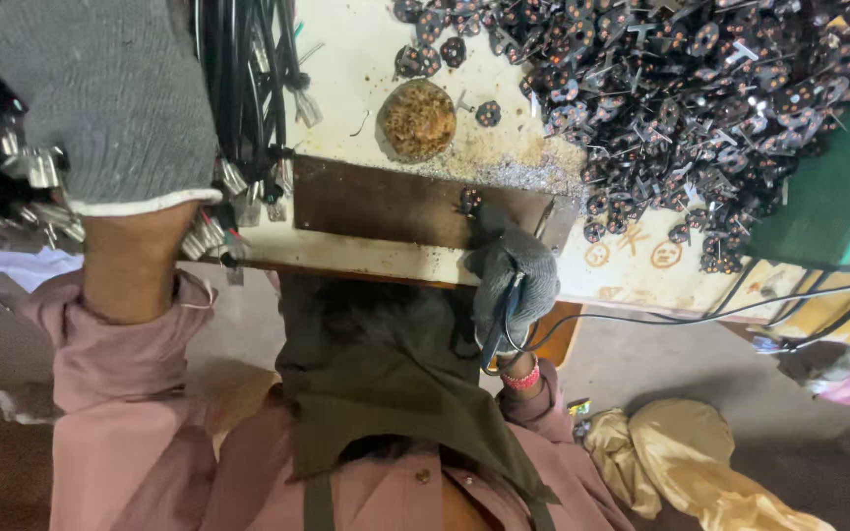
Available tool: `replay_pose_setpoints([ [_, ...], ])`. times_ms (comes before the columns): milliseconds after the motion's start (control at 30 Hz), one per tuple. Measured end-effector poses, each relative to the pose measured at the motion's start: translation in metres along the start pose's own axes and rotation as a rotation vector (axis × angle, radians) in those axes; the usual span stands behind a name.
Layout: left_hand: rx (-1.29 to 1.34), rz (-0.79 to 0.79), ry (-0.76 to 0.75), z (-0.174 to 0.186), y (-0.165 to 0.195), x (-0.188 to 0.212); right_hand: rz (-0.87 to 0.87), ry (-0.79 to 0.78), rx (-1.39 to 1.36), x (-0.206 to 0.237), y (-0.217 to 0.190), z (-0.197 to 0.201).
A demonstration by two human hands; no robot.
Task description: The person solders wires to connector plugs at a workbench. They hold a wire in one gloved hand and a soldering iron in the other, apply solder to the joint, then set the finished connector aside and pick up the next wire, repeating the process.
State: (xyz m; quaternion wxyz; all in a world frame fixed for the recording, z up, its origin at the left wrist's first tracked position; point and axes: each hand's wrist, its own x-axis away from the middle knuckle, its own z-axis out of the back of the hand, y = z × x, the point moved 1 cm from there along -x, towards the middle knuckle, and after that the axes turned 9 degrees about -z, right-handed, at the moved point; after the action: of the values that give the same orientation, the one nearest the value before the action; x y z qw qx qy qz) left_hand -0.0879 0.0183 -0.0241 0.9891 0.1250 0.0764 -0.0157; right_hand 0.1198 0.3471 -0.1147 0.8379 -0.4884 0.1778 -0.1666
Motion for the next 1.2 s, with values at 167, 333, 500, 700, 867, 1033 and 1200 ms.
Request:
replay_pose_setpoints([
  [167,0.073,0.087,-0.042,-0.036,-0.055,0.052,0.024,-0.045,0.025,-0.006,0.0,0.001],
  [333,0.123,0.113,-0.023,-0.047,-0.05,0.056,-0.02,-0.034,0.024,-0.006,-0.004,-0.003],
  [500,0.67,0.28,0.187,-0.01,-0.042,0.056,0.044,-0.003,0.031,-0.006,-0.01,-0.001],
  [700,1.373,0.488,-0.098,0.047,0.112,0.06,-0.182,-0.025,-0.283,-0.003,-0.034,-0.01],
  [867,1.208,0.136,-0.582,0.026,0.161,0.085,-0.207,-0.038,-0.335,-0.01,-0.057,-0.016],
  [1033,1.132,-0.389,-0.669,-0.012,0.096,0.124,-0.172,0.068,-0.446,-0.019,-0.065,-0.007],
  [1200,1.101,-0.038,-0.72,-0.033,0.097,0.135,-0.288,-0.131,-0.335,-0.017,-0.07,-0.008],
])
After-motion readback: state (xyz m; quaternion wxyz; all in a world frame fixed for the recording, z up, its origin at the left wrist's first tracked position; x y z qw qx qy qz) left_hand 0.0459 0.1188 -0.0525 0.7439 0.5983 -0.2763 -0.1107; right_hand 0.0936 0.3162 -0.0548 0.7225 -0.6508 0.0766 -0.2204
